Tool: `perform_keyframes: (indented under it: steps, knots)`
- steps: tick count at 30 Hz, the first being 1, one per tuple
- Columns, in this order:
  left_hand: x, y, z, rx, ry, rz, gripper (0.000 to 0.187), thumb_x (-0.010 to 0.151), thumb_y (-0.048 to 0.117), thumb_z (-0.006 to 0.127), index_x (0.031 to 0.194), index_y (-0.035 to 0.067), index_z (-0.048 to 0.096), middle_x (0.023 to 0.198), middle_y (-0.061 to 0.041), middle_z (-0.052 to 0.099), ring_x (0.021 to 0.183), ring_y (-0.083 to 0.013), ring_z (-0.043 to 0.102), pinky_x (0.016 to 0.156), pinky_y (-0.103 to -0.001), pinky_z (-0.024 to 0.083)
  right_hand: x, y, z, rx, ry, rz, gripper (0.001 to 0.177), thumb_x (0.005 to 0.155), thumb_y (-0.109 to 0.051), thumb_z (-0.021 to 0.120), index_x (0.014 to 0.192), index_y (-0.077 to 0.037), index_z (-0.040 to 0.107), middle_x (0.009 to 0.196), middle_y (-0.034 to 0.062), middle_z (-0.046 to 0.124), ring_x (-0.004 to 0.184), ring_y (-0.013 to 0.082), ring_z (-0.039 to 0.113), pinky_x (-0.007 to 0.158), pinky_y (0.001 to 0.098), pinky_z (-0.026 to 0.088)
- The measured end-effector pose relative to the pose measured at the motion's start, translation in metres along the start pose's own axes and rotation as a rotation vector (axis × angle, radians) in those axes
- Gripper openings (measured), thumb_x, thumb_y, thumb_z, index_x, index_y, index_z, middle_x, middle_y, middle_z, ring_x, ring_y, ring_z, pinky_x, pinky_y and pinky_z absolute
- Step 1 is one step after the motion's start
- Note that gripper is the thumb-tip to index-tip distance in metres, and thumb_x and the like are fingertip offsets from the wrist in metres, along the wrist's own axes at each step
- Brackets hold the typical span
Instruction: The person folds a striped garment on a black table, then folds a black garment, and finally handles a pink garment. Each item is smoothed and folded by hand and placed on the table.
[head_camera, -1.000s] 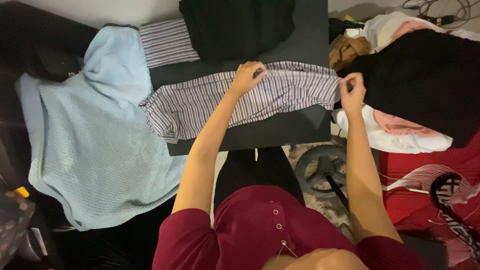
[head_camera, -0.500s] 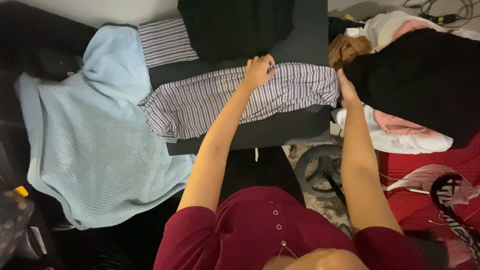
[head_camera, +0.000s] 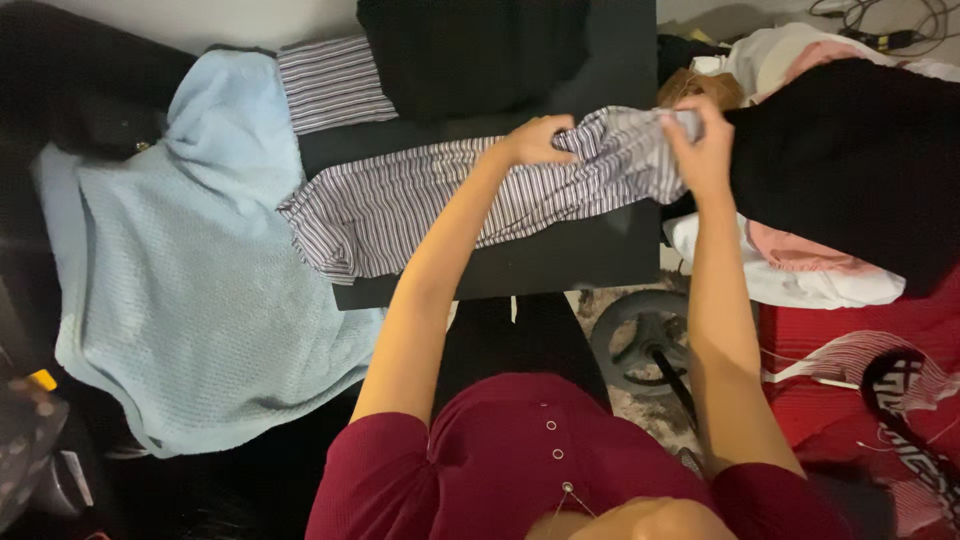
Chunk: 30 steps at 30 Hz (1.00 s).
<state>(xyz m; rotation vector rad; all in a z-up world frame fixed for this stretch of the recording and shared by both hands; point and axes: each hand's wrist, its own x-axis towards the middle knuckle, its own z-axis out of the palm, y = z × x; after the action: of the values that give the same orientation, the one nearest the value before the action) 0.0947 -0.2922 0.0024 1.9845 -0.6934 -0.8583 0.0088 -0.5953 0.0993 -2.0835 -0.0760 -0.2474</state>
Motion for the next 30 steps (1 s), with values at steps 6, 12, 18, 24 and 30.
perform_keyframes:
  steps: [6, 12, 18, 24, 30]
  knots:
    - [0.038, 0.057, 0.018, -0.131, 0.123, 0.436, 0.091, 0.073, 0.037, 0.093, 0.143, 0.01, 0.043, 0.135, -0.023, 0.061, 0.127, -0.0438, 0.056, 0.105, -0.048, 0.042, 0.011, -0.039, 0.011, 0.038, -0.206, 0.098, 0.025, 0.097, -0.012, 0.081, 0.113, -0.001, 0.066, 0.099, 0.0093, 0.068, 0.093, 0.0175, 0.064, 0.087, 0.0318, 0.051]
    - [0.081, 0.056, 0.027, 0.011, -0.004, 0.14, 0.066, 0.092, 0.052, 0.078, 0.134, 0.005, 0.06, 0.126, -0.02, 0.068, 0.121, -0.0351, 0.066, 0.104, -0.042, 0.052, 0.003, -0.025, -0.002, 0.13, -0.047, -0.102, 0.059, 0.09, -0.02, 0.086, 0.133, 0.006, 0.054, 0.121, 0.0193, 0.059, 0.111, 0.0242, 0.056, 0.096, 0.0382, 0.046]
    - [0.114, 0.031, 0.044, -0.284, 0.224, 0.409, 0.045, 0.105, 0.031, 0.072, 0.131, -0.004, 0.061, 0.126, -0.02, 0.067, 0.117, -0.0281, 0.062, 0.101, -0.038, 0.049, -0.022, 0.032, -0.009, -0.106, -0.353, 0.43, 0.034, 0.095, -0.025, 0.078, 0.112, 0.003, 0.07, 0.093, 0.0137, 0.072, 0.082, 0.0187, 0.066, 0.077, 0.0343, 0.053]
    - [0.115, 0.022, 0.049, -0.423, 0.379, 0.338, 0.025, 0.099, -0.002, 0.058, 0.12, 0.005, 0.071, 0.109, -0.008, 0.078, 0.103, -0.0174, 0.072, 0.093, -0.029, 0.056, -0.04, 0.08, -0.016, -0.086, -0.173, 0.447, 0.032, 0.108, -0.025, 0.067, 0.113, 0.006, 0.067, 0.081, 0.012, 0.061, 0.074, 0.0156, 0.052, 0.07, 0.0341, 0.046]
    - [0.108, 0.039, 0.042, -0.435, 0.465, 0.39, 0.028, 0.098, -0.004, 0.058, 0.12, 0.008, 0.071, 0.109, -0.004, 0.078, 0.103, -0.0154, 0.073, 0.092, -0.03, 0.058, -0.063, 0.116, -0.009, -0.016, -0.08, 0.507, 0.029, 0.106, -0.023, 0.065, 0.113, 0.005, 0.064, 0.084, 0.0058, 0.06, 0.078, 0.0116, 0.051, 0.072, 0.0317, 0.046]
